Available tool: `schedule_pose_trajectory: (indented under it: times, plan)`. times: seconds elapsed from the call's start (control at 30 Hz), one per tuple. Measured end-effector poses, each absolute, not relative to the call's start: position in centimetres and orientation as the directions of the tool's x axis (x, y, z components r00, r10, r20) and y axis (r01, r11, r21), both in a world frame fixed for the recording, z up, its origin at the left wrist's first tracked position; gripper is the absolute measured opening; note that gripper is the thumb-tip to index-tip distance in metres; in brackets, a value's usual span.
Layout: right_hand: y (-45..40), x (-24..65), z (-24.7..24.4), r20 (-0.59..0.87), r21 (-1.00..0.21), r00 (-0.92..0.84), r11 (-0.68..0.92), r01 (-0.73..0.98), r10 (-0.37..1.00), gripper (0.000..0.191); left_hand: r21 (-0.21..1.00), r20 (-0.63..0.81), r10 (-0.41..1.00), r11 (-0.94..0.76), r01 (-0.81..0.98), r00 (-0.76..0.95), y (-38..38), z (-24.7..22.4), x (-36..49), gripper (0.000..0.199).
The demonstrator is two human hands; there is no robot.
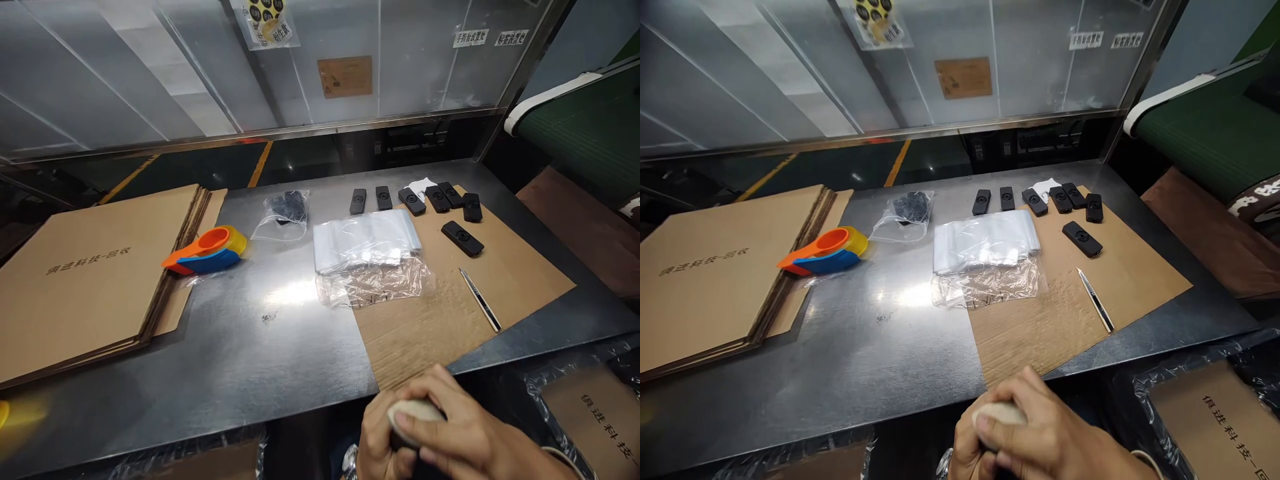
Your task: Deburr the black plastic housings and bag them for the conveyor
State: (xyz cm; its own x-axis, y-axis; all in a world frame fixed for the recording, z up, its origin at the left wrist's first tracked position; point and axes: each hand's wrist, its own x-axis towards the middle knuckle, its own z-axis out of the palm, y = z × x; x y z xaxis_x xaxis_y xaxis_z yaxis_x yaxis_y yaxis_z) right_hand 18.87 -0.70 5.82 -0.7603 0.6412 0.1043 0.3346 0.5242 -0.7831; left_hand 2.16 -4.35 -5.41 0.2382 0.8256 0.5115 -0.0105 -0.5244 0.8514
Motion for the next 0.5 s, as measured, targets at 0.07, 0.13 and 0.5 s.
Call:
schedule_pose_trajectory:
  times: [0.07,0.13,0.5]
  plan:
    - [-0.7,18.8,5.9,0.108,-0.784,-0.733,0.511,0.353,0.672,0.051,0.869,0.482,0.836,-0.494,-0.022,0.261,-4.5,-5.5,2.0,0.055]
    - [-0.7,18.7,6.1,0.113,-0.787,-0.736,0.512,0.344,0.668,0.05,0.895,0.434,0.86,-0.445,-0.019,0.268,-4.7,-5.6,1.8,0.052]
    - [-1.3,16.6,2.0,0.036,-0.993,-0.462,0.084,0.084,0.886,0.036,0.946,0.262,0.959,-0.277,-0.169,-0.103,-4.8,-6.6,3.2,0.068]
